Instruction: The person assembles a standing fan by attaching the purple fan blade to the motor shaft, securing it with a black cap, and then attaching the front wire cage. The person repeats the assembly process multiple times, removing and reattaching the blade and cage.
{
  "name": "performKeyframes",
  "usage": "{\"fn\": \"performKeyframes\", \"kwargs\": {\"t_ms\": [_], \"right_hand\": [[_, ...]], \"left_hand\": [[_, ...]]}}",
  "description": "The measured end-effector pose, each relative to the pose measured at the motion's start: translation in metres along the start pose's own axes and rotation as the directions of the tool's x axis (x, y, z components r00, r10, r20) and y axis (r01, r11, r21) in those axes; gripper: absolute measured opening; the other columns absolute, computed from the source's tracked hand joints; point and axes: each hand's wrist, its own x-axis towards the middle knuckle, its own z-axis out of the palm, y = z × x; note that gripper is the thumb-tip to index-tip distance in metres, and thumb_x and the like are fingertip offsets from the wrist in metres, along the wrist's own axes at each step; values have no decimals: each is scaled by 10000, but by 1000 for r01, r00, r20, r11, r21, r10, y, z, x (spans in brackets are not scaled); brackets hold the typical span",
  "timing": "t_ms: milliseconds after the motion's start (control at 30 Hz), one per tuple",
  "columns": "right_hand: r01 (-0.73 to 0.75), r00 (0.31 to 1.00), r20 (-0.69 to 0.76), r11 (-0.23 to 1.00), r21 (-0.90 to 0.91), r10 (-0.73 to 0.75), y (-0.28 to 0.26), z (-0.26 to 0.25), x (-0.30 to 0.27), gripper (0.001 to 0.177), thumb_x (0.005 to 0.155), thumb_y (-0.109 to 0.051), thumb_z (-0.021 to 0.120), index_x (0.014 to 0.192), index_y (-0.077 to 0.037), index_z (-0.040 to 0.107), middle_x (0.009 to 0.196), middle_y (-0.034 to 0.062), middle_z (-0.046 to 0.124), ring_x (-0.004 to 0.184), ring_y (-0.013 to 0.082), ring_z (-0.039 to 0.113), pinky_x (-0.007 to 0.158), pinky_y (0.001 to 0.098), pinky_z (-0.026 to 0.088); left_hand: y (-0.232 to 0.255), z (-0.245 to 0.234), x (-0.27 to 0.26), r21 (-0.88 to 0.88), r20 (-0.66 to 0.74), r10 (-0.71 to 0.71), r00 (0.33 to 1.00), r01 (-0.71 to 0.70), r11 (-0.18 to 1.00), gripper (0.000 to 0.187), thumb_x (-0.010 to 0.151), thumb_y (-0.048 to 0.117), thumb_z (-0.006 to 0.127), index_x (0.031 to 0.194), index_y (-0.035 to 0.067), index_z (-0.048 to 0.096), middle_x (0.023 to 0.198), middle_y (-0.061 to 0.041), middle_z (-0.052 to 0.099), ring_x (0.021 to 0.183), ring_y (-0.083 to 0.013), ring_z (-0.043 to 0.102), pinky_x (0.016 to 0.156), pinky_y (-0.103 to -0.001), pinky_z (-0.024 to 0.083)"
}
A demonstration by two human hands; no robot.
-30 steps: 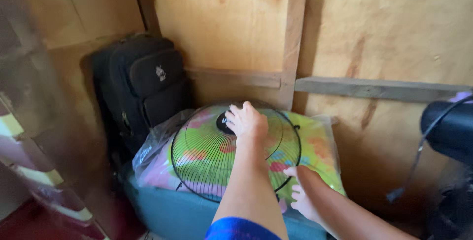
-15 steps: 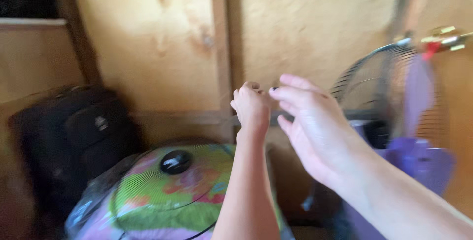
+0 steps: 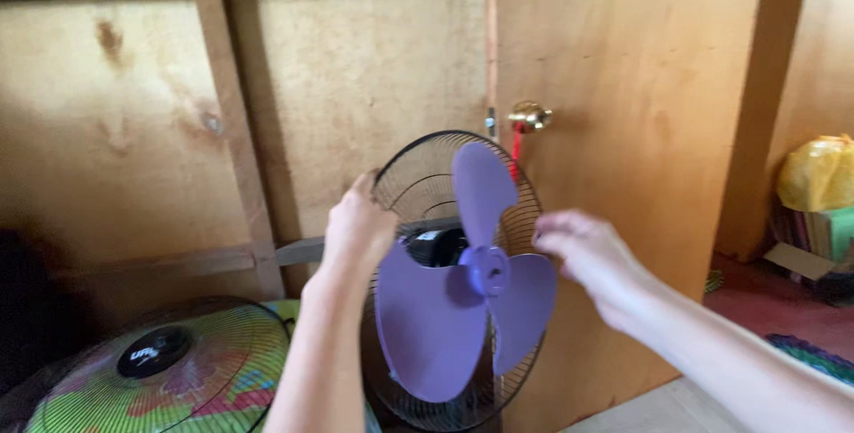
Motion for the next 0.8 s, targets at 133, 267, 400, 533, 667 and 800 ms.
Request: {"fn": "performKeyframes", "kwargs": {"t_ms": [133,267,400,533,667,800], "right_hand": [[-68,979,184,993,-99,85,40,-1,12,446,866,-216,673,1298,-107,672,1132,28,752,1060,151,654,887,350,498],[-209,939,276,978,-17,206,53,13,17,566,856,-214,716,1403,-134,596,1168,96,670,1061,186,606,906,386,505],[-215,937,269,974,-65,224,52,28,20,679,829,-237,767,1443,-146,494,1257,98,661,1164,229,628,977,456,557],[-168,936,294,979,-113,194,49,41,29,722,799,-296,780,1437,-141,478,1273,118,671,1191,265,643,983,507,568],[-173,957,214,977,-128,197,46,58,37,737,815,-322,805,1430,-106,460,1295,119,638,1162,274,650,961,520,581],[-174,968,161,978,-116,192,47,69,36,757,776,-282,841,1408,-105,464,1259,123,659,1079,270,702,864,471,632]], "left_hand": [[11,0,-20,198,-202,60,977,-19,980,633,813,67,655,1430,124,525,1359,-230,566,1292,-402,526,1011,-440,508],[18,1,-47,222,-324,37,945,38,974,629,838,123,694,1437,164,507,1415,-175,452,1327,-417,418,1035,-514,469],[9,-8,-51,130,-135,-245,960,262,956,701,858,122,679,1501,231,424,1399,-193,518,1299,-419,494,1028,-510,466],[-12,-8,-47,37,-16,-192,981,193,981,702,898,149,651,1545,295,418,1279,-227,657,1207,-384,629,1036,-465,485],[-26,-8,-46,-50,-1,-18,1000,18,999,721,863,153,689,1526,297,444,1180,-249,700,1105,-390,681,950,-462,542],[-19,1,-55,-122,-65,-70,995,62,991,736,870,200,700,1525,345,395,1088,-223,732,994,-360,741,897,-459,572]]}}
